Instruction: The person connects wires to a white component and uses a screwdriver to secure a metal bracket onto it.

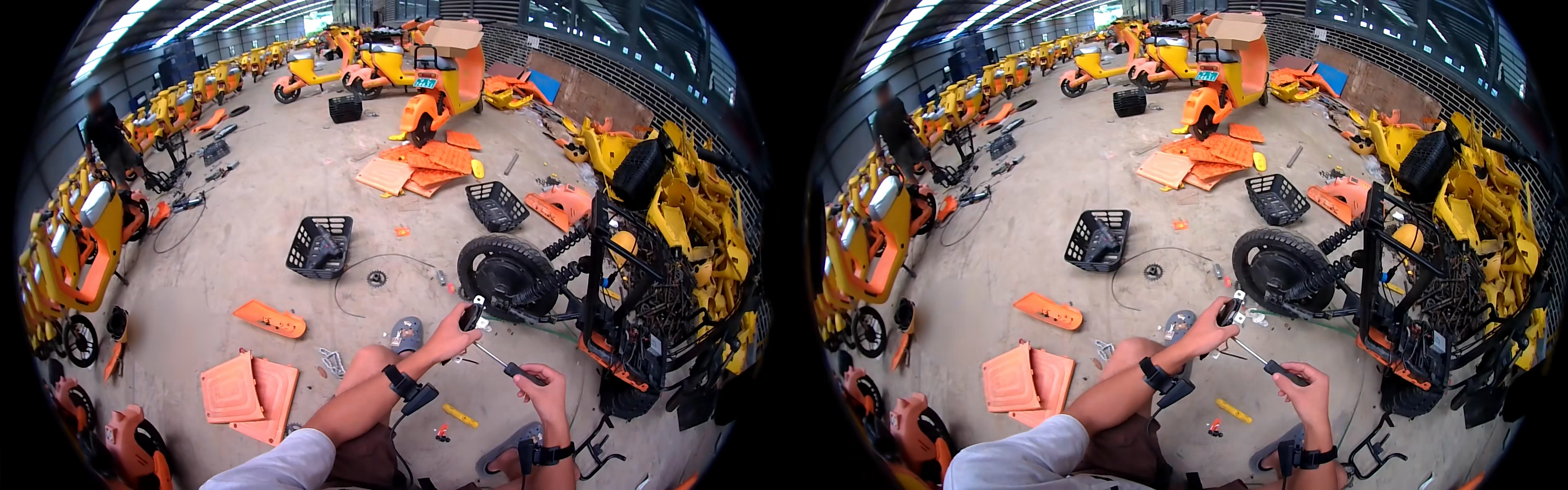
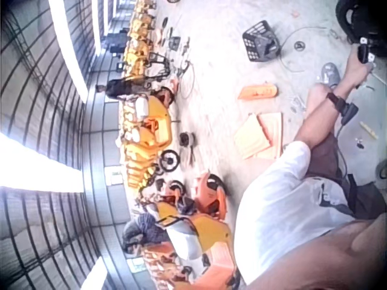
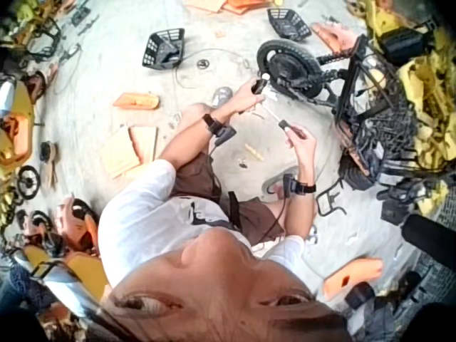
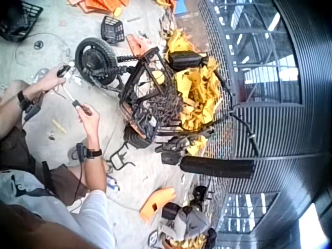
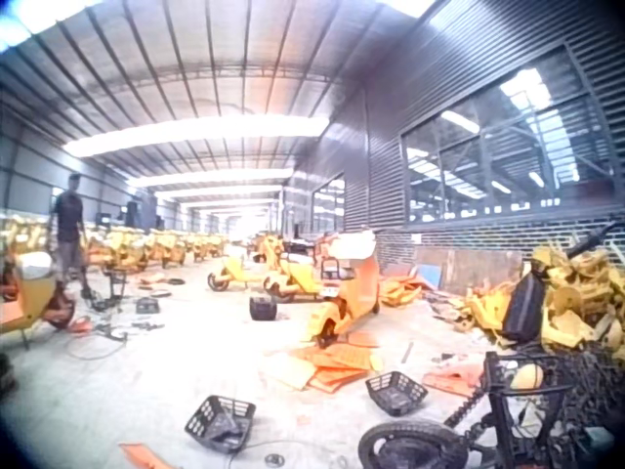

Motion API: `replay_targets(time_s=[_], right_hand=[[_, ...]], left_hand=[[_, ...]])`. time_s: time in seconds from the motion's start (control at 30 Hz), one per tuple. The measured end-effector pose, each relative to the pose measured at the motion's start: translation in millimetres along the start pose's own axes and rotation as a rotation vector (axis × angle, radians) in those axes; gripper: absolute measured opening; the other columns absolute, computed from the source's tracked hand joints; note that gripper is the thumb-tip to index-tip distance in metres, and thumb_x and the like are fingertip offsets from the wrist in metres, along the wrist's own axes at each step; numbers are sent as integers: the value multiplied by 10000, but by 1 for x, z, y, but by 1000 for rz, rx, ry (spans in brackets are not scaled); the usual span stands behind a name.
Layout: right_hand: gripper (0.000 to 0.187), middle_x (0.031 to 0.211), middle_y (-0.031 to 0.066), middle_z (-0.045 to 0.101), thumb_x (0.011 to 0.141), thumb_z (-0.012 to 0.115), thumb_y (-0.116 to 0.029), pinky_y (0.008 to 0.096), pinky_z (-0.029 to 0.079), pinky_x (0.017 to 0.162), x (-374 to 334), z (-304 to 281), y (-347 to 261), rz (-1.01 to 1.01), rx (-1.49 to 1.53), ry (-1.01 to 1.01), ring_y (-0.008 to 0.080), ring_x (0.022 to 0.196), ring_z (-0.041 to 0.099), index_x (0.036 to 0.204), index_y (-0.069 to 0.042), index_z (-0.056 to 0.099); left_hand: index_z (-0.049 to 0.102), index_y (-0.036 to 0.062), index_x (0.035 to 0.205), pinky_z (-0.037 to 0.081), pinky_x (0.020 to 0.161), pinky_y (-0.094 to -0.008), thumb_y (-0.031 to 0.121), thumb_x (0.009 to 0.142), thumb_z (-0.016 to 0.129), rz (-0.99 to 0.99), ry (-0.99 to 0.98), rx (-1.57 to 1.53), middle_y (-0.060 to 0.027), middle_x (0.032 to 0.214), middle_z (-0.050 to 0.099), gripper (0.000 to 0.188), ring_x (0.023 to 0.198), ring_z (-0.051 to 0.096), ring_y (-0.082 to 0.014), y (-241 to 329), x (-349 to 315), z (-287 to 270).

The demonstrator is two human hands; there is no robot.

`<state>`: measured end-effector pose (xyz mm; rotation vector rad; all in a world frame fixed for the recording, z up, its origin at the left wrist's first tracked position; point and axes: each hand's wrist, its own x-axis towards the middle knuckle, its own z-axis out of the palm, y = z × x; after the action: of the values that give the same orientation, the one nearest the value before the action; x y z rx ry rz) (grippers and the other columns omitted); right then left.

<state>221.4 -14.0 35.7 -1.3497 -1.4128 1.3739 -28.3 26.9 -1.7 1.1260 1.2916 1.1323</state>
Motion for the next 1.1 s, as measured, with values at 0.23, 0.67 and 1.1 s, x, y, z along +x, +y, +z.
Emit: replay_targets(time_s=[0.23,0.67,1.1], right_hand=[[285,794,35,671,772,782,-62,195,445,497,-2,9,1,-69,-54,-36,63,612,586,1030,8,682],[497,1045,132,621,930,609,-63,271,471,491,1,-24,-61,-685,785,618,127,584,574,1376,1,399],[307,1047,128,629,949,511,-65,340,415,987,-8,2,-22,-323,451,549,195,1038,589,1234,49,521]], left_hand=[[420,5,1313,489,680,-330,193,767,674,5,34,28,-141,945,598,630,769,593,-192,-4,2,-9],[485,121,1005,366,458,-226,187,862,626,14,280,-201,25,684,461,212,529,445,-83,3,-8,-31],[581,91,1036,447,529,-260,314,915,653,-257,-176,-354,8,748,543,264,632,535,-95,22,1,6]])
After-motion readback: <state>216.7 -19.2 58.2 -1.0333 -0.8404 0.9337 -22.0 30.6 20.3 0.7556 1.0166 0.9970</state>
